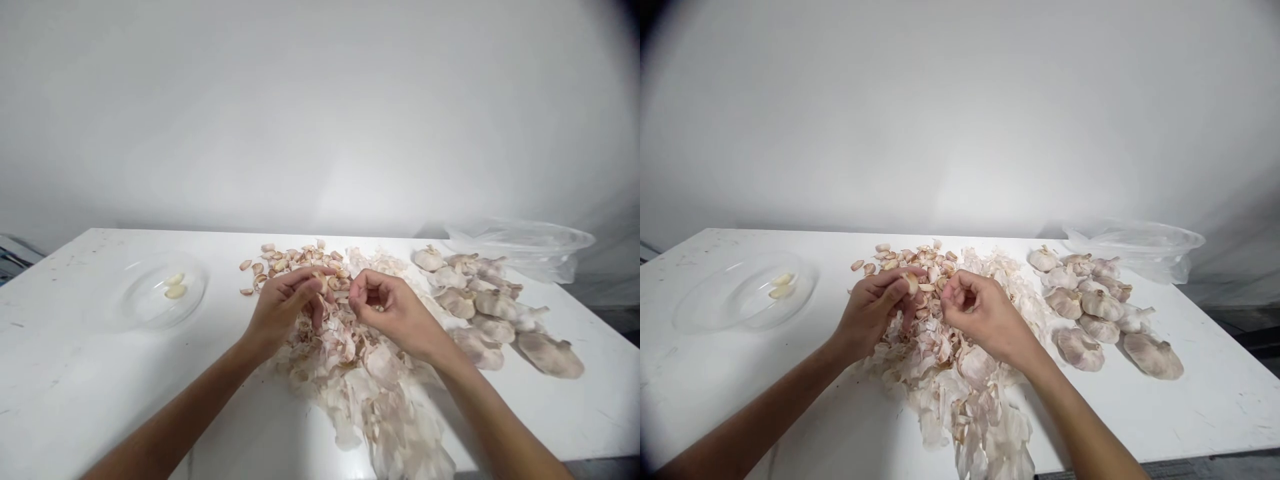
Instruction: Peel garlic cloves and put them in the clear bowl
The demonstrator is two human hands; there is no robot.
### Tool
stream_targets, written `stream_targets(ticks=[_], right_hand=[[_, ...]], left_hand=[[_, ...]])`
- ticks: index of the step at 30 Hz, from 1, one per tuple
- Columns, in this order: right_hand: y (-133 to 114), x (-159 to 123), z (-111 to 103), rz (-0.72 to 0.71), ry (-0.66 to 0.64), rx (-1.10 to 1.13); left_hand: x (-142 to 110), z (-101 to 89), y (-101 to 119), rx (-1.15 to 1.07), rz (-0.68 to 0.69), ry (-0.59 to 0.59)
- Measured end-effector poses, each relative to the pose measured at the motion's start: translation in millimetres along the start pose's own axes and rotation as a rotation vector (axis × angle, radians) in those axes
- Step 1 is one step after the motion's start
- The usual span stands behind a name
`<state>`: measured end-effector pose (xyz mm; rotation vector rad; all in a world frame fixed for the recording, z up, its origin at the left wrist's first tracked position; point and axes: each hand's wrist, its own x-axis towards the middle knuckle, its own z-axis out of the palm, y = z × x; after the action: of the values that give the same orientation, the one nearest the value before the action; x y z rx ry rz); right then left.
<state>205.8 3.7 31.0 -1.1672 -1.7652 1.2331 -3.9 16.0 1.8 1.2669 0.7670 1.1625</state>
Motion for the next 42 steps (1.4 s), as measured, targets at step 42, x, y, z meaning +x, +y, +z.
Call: stream_targets(ticks=[42], right_hand=[[4, 2, -3, -0.055, -0.072, -0.272]], left_hand=[[-3, 5.1, 2, 0.136, -0.135, -0.024]])
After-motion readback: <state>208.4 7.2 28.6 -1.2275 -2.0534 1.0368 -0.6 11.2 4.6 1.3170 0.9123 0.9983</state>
